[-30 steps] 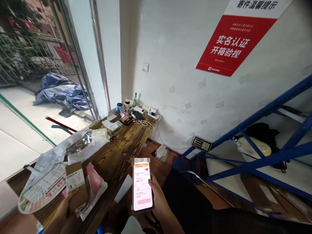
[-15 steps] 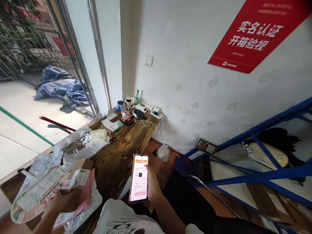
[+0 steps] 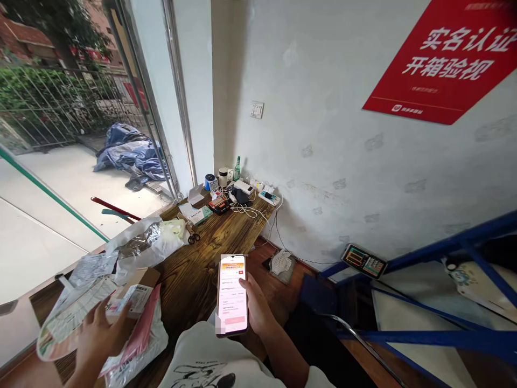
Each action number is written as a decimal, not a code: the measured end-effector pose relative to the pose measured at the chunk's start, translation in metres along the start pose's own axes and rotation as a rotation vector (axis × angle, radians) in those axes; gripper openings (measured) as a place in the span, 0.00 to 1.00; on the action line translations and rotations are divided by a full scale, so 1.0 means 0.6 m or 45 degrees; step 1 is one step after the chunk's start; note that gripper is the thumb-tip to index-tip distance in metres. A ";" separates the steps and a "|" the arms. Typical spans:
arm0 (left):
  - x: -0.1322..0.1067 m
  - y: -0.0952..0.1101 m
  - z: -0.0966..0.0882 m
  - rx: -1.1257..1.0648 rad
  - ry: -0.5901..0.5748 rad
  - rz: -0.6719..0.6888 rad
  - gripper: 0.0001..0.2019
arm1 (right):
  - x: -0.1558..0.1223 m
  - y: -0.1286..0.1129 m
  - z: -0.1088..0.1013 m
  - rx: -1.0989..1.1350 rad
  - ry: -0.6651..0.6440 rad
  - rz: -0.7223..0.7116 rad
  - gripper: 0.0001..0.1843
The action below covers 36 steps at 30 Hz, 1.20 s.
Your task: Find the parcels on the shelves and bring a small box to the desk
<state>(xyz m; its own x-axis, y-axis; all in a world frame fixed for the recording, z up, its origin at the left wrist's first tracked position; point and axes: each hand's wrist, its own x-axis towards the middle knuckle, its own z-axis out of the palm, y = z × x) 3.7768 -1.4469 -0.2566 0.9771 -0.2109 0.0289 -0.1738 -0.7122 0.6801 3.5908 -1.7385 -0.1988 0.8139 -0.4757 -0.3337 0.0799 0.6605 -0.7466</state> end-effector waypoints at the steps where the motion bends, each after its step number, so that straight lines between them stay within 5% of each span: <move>1: -0.004 0.028 0.009 -0.060 -0.016 0.034 0.25 | -0.002 -0.003 0.002 -0.023 -0.030 0.004 0.21; 3: -0.020 0.090 0.030 -0.210 -0.062 0.079 0.25 | -0.006 -0.005 0.005 -0.048 -0.065 0.011 0.22; 6: -0.056 0.190 0.057 -0.618 -0.459 0.130 0.25 | -0.009 -0.002 0.010 -0.036 -0.065 0.008 0.20; 9: -0.090 0.271 0.075 -1.002 -0.853 -0.065 0.28 | -0.013 0.002 0.011 -0.014 -0.100 -0.043 0.18; 13: -0.114 0.323 0.097 -1.463 -1.277 -0.415 0.39 | -0.022 0.001 0.011 0.056 -0.114 -0.084 0.14; 25: -0.142 0.363 0.107 -1.617 -1.380 -0.648 0.48 | -0.060 0.002 -0.017 0.068 -0.123 -0.096 0.18; 32: -0.140 0.365 0.141 -1.609 -1.468 -0.595 0.37 | -0.071 -0.023 -0.038 -0.081 -0.245 -0.218 0.30; 36: -0.133 0.374 0.171 -1.467 -1.415 -0.515 0.31 | -0.067 -0.028 -0.050 0.047 -0.108 -0.228 0.26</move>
<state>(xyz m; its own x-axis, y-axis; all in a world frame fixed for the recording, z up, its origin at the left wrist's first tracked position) 3.6472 -1.6584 -0.1813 0.2846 -0.8542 -0.4352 0.7268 -0.1038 0.6790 3.5395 -1.7478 -0.1897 0.8303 -0.5378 -0.1464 0.2478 0.5914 -0.7674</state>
